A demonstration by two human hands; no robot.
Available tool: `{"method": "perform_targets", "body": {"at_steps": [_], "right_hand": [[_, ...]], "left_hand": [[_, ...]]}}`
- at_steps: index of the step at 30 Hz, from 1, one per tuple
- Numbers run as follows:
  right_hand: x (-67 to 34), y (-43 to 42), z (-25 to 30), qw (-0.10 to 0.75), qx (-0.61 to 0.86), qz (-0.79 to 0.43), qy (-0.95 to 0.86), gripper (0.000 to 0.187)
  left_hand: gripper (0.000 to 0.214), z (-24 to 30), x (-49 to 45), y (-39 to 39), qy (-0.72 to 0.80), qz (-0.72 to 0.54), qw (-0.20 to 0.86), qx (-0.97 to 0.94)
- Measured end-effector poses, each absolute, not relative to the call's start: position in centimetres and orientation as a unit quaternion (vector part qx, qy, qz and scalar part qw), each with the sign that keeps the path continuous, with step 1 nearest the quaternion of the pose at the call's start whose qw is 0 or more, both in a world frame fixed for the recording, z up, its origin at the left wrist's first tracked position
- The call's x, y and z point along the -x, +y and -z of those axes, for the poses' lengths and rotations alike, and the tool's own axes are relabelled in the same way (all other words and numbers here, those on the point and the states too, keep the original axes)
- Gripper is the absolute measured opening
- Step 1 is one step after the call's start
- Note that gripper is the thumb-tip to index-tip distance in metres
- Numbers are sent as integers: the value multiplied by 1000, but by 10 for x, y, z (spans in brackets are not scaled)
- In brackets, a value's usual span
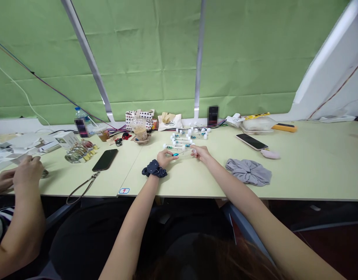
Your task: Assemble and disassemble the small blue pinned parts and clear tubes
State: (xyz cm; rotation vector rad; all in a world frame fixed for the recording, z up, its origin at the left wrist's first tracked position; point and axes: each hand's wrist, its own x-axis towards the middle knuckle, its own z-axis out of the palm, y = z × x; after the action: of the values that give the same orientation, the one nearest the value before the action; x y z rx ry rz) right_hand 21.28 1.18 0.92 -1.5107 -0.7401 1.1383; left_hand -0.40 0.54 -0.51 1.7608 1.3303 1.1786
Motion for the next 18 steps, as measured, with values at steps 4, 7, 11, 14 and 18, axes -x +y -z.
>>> {"method": "perform_targets", "body": {"at_steps": [4, 7, 11, 14, 18], "right_hand": [[-224, 17, -11, 503, 675, -434, -321, 18], [-240, 19, -11, 498, 699, -403, -316, 15], [-262, 17, -10, 489, 739, -317, -338, 14], [-273, 14, -12, 490, 758, -258, -344, 16], [-276, 14, -15, 541, 732, -259, -325, 17]], "left_hand": [[42, 5, 3, 5, 493, -445, 307, -682], [38, 6, 4, 6, 498, -435, 264, -702], [29, 11, 6, 11, 512, -417, 197, -725], [20, 14, 7, 15, 507, -386, 163, -754], [22, 15, 8, 17, 494, -343, 135, -787]]}}
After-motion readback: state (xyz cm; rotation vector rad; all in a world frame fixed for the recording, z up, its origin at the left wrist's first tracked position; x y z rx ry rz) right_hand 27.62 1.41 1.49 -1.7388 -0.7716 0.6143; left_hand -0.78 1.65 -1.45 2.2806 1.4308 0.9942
